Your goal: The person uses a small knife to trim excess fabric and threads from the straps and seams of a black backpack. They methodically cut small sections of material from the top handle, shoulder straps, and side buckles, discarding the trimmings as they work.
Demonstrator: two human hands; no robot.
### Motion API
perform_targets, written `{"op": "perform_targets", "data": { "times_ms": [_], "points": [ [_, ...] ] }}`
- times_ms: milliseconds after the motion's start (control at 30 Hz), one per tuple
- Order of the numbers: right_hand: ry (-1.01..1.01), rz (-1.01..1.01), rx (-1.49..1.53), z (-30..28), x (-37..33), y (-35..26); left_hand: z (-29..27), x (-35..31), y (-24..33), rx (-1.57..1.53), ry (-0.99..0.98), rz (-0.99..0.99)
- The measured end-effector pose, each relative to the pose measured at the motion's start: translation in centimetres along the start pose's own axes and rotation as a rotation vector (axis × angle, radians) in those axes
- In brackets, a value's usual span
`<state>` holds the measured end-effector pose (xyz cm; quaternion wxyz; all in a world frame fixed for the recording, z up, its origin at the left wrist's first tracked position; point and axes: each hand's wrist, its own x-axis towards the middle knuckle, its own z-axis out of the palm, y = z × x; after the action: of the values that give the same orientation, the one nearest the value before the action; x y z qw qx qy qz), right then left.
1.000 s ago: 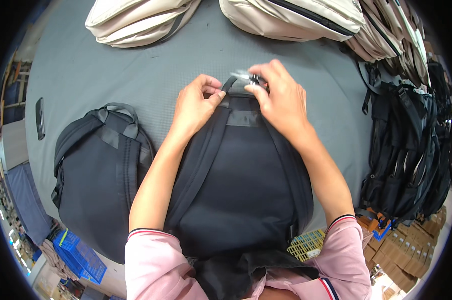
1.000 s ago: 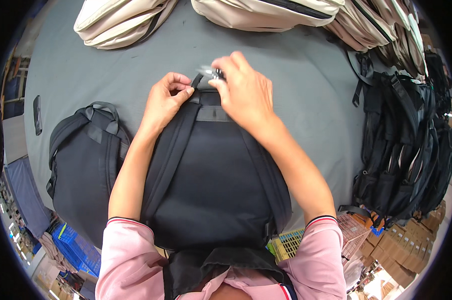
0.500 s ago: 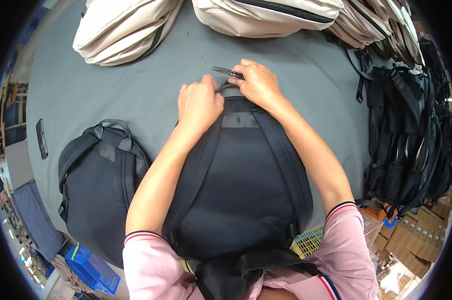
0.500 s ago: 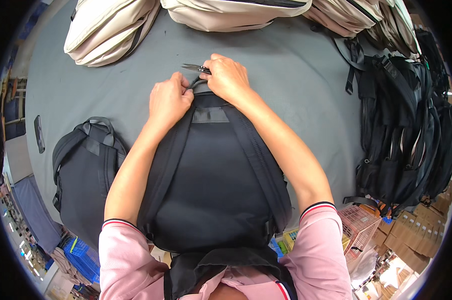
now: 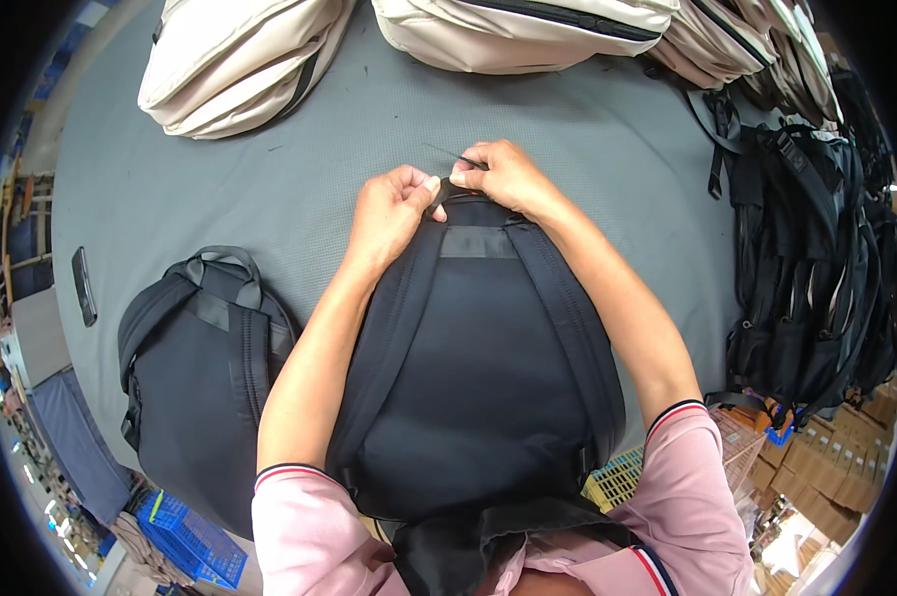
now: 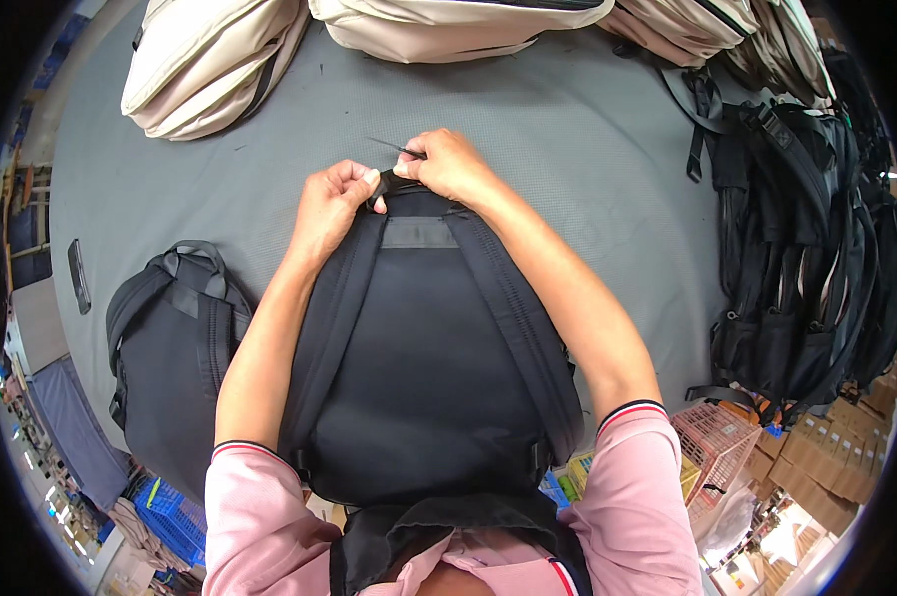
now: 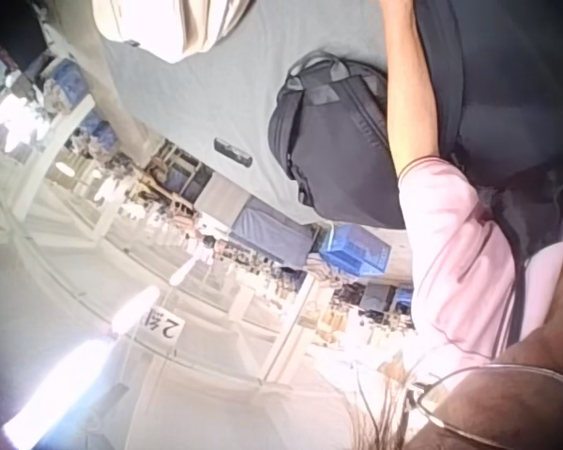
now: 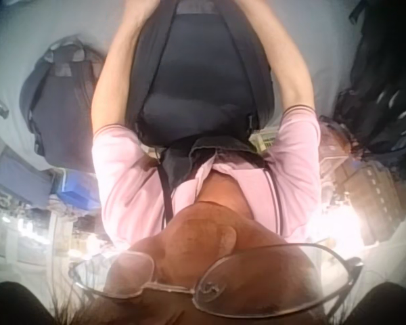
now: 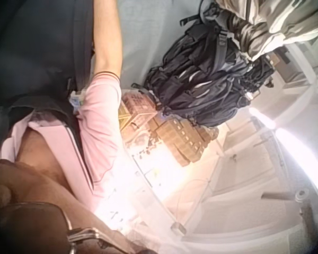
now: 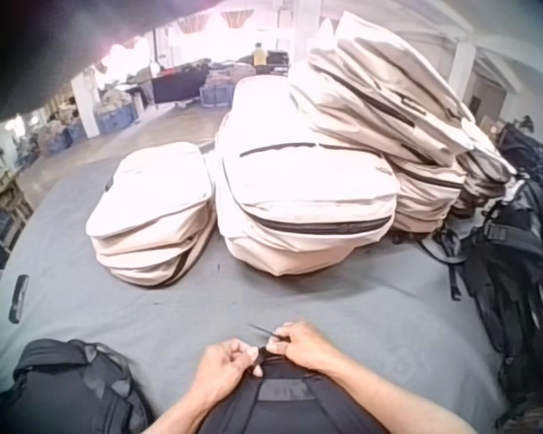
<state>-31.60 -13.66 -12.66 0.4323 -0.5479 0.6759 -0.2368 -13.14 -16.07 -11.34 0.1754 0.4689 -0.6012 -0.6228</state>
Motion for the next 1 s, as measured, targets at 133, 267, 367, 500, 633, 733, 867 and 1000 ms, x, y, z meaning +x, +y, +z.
{"op": "perform_targets", "data": {
  "times_ms": [133, 267, 367, 500, 633, 733, 867, 1000],
  "points": [
    [0.250, -0.121, -0.133, -0.5, -1.8, -1.3, 0.1, -0.4, 0.7, -0.036, 0.025, 0.008],
    [0.475, -0.276, -0.233, -0.4, -5.6, -4.4, -0.1, -0.4, -1.2, -0.219, 0.052, 0.071],
    [0.331, -0.231, -0.233, -0.4, -6.5, -3.8, -0.1, -0.5, -0.9, -0.231, 0.054, 0.066],
    [0.211, -0.155, -0.282, -0.5, -6.8, -3.8, -0.5, -0.9, -0.1, -0.267, 0.053, 0.029],
    [0.229, -0.222, -0.322, 0.0, -6.2, -3.2, -0.7, -0.7, -0.6, -0.273, 0.031, 0.047],
    [0.262, -0.270, -0.340, 0.3, -6.1, -2.8, -0.8, -0.9, -0.6, -0.282, -0.013, 0.060],
    [0.283, -0.304, -0.342, 0.4, -6.1, -2.8, -0.8, -0.8, -1.3, -0.279, -0.024, 0.122],
    [0.307, -0.331, -0.370, 0.5, -6.2, -2.5, -0.7, -1.2, -0.7, -0.353, -0.077, 0.138]
  ]
}}
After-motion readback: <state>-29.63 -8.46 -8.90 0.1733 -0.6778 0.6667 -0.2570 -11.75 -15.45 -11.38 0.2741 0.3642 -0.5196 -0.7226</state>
